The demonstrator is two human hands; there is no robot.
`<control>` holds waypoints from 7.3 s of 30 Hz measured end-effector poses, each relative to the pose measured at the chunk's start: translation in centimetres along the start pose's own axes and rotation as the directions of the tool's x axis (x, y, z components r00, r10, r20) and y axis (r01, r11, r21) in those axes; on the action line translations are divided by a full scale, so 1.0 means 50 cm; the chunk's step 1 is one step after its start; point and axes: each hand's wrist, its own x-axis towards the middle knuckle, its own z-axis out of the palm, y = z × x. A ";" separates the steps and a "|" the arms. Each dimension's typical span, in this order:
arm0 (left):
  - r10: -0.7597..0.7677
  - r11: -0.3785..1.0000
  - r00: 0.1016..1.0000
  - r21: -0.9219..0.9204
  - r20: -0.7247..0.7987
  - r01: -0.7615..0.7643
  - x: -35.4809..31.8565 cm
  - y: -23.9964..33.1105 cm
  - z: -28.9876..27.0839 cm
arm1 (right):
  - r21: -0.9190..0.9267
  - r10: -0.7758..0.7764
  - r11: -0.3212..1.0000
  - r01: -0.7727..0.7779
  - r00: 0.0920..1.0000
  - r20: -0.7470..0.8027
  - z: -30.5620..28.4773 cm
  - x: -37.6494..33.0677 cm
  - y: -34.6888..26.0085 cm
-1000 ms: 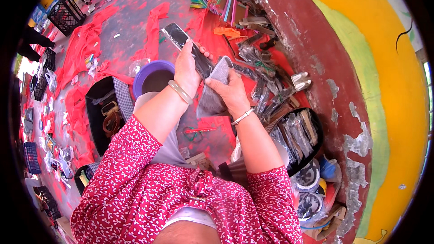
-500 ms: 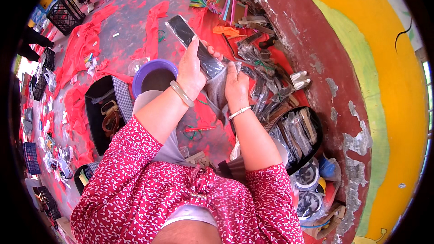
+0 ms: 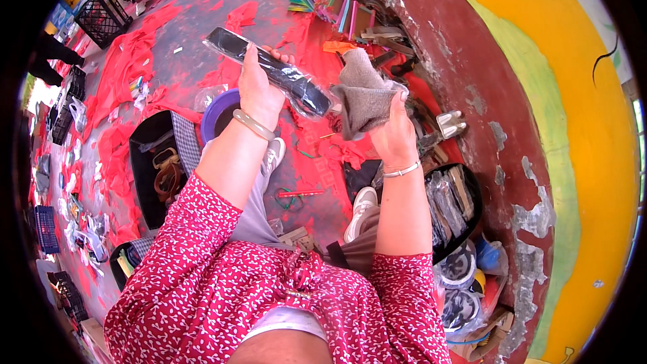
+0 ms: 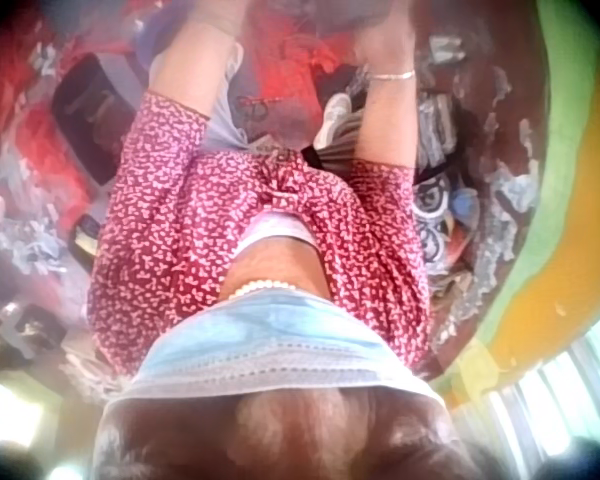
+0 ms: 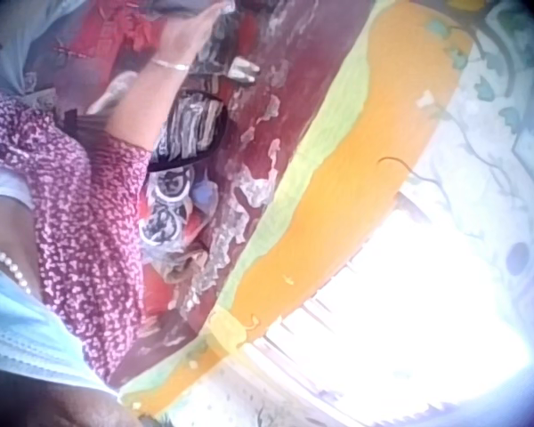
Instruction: The person takes long items inside plastic sleeves from a container, wipes each one with a cloth, and places them back into a container.
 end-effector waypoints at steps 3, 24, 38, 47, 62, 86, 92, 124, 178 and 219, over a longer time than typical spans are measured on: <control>-0.053 0.995 0.998 0.085 0.012 0.052 -0.015 -0.024 -0.004 | -0.251 0.043 0.967 -0.043 0.999 -0.004 0.014 -0.010 0.022; -0.425 0.897 0.849 0.274 0.315 0.347 -0.062 -0.077 -0.015 | -0.230 0.155 0.950 -0.212 0.957 -0.244 0.031 -0.009 0.074; -0.400 0.863 0.896 0.409 0.194 0.297 -0.034 -0.062 -0.027 | -0.028 0.013 0.999 -0.023 0.947 -0.320 -0.041 0.012 0.022; -0.682 0.672 0.702 0.555 0.206 0.490 -0.079 -0.086 -0.021 | -0.717 0.008 0.697 0.010 1.000 0.022 -0.003 -0.035 0.005; -0.742 0.522 0.618 0.803 0.260 0.288 -0.131 -0.109 -0.036 | -0.908 -0.595 -0.408 0.091 0.728 0.341 0.019 0.000 0.021; -0.741 0.567 0.637 0.705 0.212 0.425 -0.137 -0.078 -0.021 | -0.204 -0.460 0.884 0.420 0.860 -0.220 -0.053 -0.012 -0.140; -0.769 0.415 0.629 0.837 0.112 0.358 -0.117 -0.106 -0.054 | -0.616 -0.461 0.765 0.186 0.826 -0.324 0.018 -0.011 -0.113; -0.773 0.528 0.456 0.846 0.441 0.078 -0.135 -0.133 -0.053 | -0.035 -0.231 0.966 0.255 0.797 -0.558 -0.062 0.036 -0.012; -0.618 0.672 0.679 0.715 0.396 0.195 -0.142 -0.087 -0.020 | 0.009 0.026 1.000 -0.024 0.915 -0.402 0.026 0.004 0.064; -0.227 0.840 0.916 0.543 0.331 0.011 0.004 0.048 0.007 | -0.182 0.039 0.979 -0.095 0.956 -0.290 -0.058 -0.045 -0.041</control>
